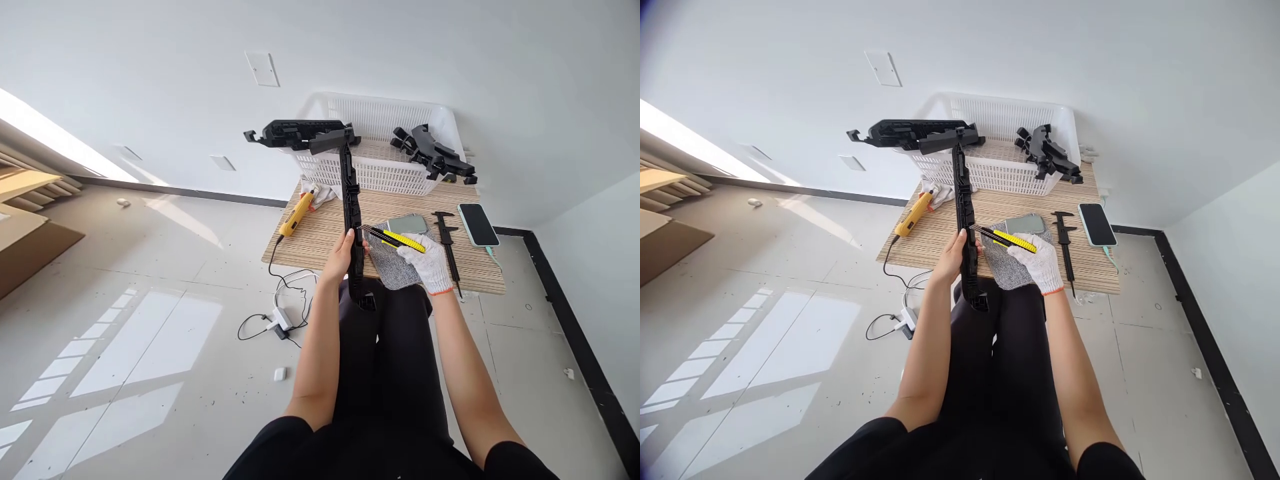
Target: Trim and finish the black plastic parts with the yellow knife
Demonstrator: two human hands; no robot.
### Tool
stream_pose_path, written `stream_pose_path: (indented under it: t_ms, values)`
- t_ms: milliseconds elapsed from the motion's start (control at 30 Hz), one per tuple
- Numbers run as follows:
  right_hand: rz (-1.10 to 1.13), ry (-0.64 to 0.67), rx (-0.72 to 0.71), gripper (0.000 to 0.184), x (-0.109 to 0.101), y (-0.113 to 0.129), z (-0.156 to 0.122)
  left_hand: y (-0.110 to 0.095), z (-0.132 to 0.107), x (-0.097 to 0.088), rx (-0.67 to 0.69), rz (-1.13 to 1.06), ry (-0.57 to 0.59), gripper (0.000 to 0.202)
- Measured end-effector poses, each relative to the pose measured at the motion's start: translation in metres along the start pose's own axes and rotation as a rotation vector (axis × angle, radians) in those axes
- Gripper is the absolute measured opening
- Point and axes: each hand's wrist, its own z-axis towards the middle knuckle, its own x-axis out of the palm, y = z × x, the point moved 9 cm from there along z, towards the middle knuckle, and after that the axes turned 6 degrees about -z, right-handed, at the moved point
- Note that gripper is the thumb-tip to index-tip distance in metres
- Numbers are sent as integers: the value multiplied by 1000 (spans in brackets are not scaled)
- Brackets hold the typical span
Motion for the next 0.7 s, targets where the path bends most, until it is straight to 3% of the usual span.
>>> stream_pose_path:
  t_ms: [133,267,433,567,700]
  values:
    - [6,44,-1,54,0,0,1,0,-2,3,-61,-30,35,60]
    - [-41,169,14,54,10,3,-2,-5,-7,11,-67,-51,98,71]
    - [-8,43,-11,56,4,8,-5,-5,-11,12,-68,-80,101,75]
    - [-28,117,-25,55,11,6,-6,-6,-9,11,-44,-52,126,78]
    - [-14,85,-27,56,7,3,-5,-8,-9,14,13,26,184,87]
